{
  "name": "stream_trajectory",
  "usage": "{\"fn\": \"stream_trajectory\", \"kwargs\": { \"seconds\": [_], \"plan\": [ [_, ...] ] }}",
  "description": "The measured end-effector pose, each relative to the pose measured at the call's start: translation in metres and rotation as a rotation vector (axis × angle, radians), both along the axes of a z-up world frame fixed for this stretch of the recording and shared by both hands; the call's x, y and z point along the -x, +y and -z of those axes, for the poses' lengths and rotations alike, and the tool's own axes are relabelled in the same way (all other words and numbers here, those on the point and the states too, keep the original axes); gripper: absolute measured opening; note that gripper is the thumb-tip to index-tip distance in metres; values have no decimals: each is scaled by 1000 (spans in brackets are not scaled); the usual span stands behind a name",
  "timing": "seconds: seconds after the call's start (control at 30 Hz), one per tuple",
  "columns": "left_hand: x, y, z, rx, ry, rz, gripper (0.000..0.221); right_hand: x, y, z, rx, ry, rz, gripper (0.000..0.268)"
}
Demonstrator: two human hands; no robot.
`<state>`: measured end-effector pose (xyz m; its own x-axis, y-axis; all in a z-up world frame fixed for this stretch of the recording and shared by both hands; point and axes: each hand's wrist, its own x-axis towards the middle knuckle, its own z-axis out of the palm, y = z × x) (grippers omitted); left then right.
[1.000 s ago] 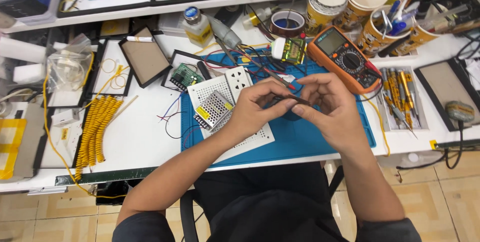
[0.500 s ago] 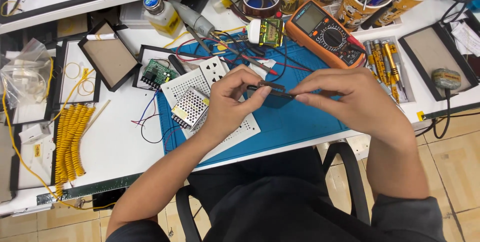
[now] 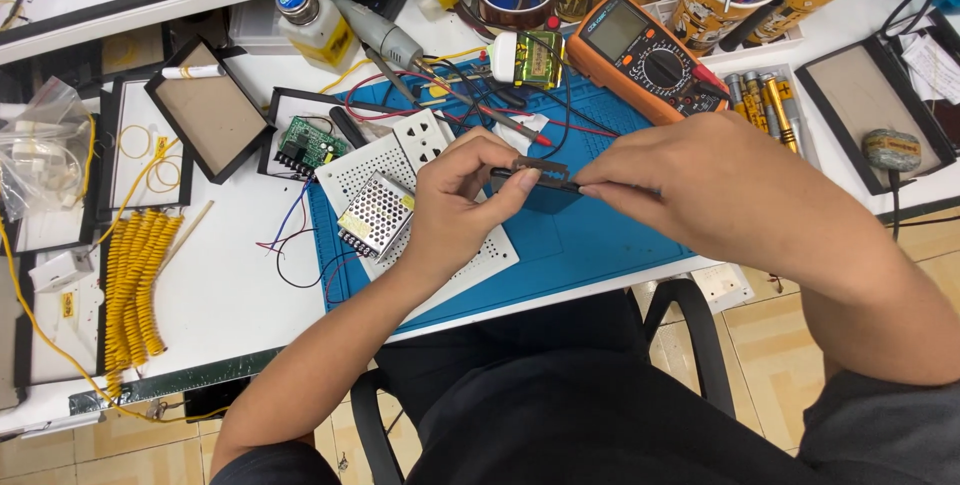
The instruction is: Disassembling a smartphone using a screwdriver and prying tools on a repair bench
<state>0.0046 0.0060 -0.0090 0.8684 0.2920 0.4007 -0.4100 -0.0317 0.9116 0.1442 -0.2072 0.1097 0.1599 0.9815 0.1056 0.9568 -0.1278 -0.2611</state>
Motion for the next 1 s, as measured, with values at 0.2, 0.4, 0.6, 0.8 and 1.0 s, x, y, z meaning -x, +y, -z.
{"fn": "stream_trajectory", "kwargs": {
  "seconds": [0.2,0.4,0.6,0.8,1.0],
  "plan": [
    [-2,-2,4,-14,-32,-37,6,4,11,-13,300,-223,86,29],
    [0,-2,0,-81,-18,-58,7,12,22,-29,266,84,245,18],
    [1,-1,2,-83,-38,-26,6,44,21,-2,-200,439,423,20],
    [0,3,2,-72,-33,-17,9,56,23,27,-488,256,295,8],
    [1,5,2,-33,-39,46,16,49,17,43,-596,-215,65,26]
  ]
}}
